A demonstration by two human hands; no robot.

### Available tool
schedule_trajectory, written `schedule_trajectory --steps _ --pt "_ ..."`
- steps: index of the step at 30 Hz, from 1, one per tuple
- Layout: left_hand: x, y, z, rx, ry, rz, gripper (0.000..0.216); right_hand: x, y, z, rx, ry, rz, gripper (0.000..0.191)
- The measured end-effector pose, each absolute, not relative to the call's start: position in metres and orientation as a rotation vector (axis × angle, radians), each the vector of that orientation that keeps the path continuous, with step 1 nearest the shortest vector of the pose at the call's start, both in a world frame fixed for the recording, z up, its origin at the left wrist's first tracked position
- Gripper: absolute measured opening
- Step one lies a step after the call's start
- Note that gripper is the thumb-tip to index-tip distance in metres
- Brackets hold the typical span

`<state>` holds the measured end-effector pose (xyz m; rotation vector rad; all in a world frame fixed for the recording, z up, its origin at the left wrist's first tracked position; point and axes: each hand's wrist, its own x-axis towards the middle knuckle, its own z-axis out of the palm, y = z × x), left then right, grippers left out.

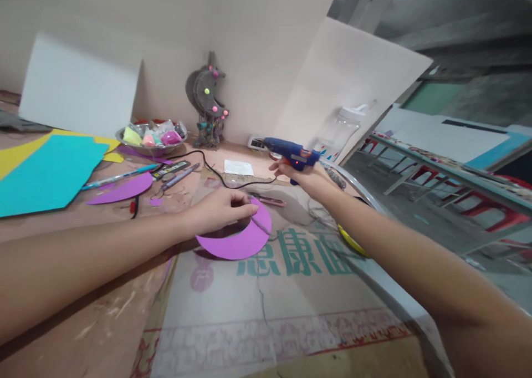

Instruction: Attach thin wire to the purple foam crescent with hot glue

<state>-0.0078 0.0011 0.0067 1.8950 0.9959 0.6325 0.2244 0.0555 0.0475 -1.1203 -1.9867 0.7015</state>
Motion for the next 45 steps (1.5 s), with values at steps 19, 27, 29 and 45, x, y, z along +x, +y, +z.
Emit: schedule_trajectory --steps 19,27,29,45 --pt "-0.009 0.002 0.006 1.902 1.093 0.650 0.032 0.233 -0.027 0.011 -1.434 -2.072 0.679 0.035" --pt "-0.009 0.001 0.005 1.885 1.087 0.646 0.030 0.229 -0.028 0.013 -1.519 -2.037 0.642 0.035" --pt "-0.009 0.001 0.005 1.890 1.112 0.635 0.031 0.226 -0.029 0.015 -1.532 -2.020 0.657 0.035" --pt "-0.008 0.000 0.008 1.895 1.143 0.618 0.030 0.224 -0.029 0.012 -1.516 -1.959 0.653 0.029"
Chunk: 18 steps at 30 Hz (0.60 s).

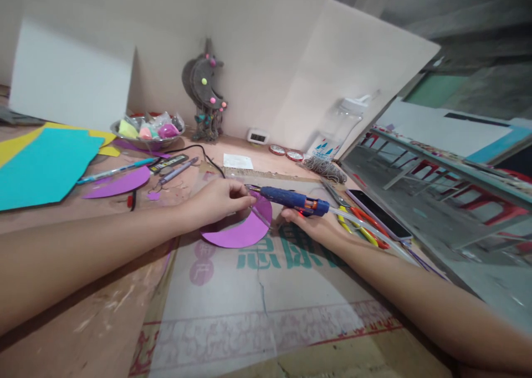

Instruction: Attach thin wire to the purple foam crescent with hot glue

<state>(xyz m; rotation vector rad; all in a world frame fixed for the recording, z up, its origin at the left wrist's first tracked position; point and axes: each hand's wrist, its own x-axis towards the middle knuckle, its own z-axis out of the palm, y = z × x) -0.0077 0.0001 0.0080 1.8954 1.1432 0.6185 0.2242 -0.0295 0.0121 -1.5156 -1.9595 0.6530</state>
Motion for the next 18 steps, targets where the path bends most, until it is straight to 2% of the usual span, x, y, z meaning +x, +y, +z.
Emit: schedule_trajectory --steps 18 --pt "-0.0073 0.0008 0.0072 1.901 1.137 0.646 0.029 0.2229 -0.0313 0.0148 -1.516 -2.006 0.615 0.031"
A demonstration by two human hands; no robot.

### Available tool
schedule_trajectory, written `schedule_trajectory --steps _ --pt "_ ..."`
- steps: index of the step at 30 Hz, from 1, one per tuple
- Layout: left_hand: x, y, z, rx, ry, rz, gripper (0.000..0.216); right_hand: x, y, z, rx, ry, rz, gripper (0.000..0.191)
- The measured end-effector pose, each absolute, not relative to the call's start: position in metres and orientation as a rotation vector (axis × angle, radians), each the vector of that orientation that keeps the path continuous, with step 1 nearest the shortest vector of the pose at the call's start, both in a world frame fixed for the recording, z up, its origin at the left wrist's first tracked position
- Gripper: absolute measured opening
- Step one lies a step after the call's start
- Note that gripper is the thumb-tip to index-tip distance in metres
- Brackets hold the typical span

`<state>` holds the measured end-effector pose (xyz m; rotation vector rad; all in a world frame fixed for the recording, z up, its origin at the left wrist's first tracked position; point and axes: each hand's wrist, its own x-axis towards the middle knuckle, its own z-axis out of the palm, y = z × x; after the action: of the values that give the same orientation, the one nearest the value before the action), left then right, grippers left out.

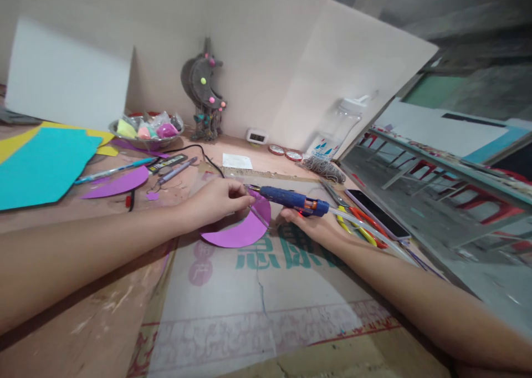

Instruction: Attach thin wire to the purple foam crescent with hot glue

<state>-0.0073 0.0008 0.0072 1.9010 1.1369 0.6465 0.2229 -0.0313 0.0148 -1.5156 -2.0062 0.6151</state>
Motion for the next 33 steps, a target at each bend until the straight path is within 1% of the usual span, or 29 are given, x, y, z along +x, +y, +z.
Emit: schedule_trajectory --steps 9,14,17,20,25,29,33 --pt "-0.0069 -0.0032 0.0120 1.900 1.158 0.624 0.029 0.2245 -0.0297 0.0125 -1.511 -1.986 0.601 0.027" --pt "-0.0072 -0.0010 0.0086 1.910 1.146 0.632 0.030 0.2221 -0.0322 0.0151 -1.504 -1.985 0.652 0.029" --pt "-0.0082 0.0008 0.0067 1.924 1.125 0.643 0.030 0.2221 -0.0325 0.0161 -1.505 -2.001 0.617 0.031" --pt "-0.0086 0.0012 0.0066 1.925 1.104 0.661 0.030 0.2230 -0.0322 0.0166 -1.501 -2.010 0.586 0.030" --pt "-0.0074 -0.0002 0.0082 1.933 1.116 0.663 0.028 0.2248 -0.0311 0.0146 -1.483 -2.011 0.624 0.027" --pt "-0.0074 -0.0012 0.0085 1.945 1.134 0.638 0.030 0.2256 -0.0299 0.0128 -1.489 -2.011 0.578 0.026" --pt "-0.0081 -0.0006 0.0067 1.931 1.135 0.633 0.031 0.2242 -0.0307 0.0137 -1.495 -1.981 0.615 0.027"
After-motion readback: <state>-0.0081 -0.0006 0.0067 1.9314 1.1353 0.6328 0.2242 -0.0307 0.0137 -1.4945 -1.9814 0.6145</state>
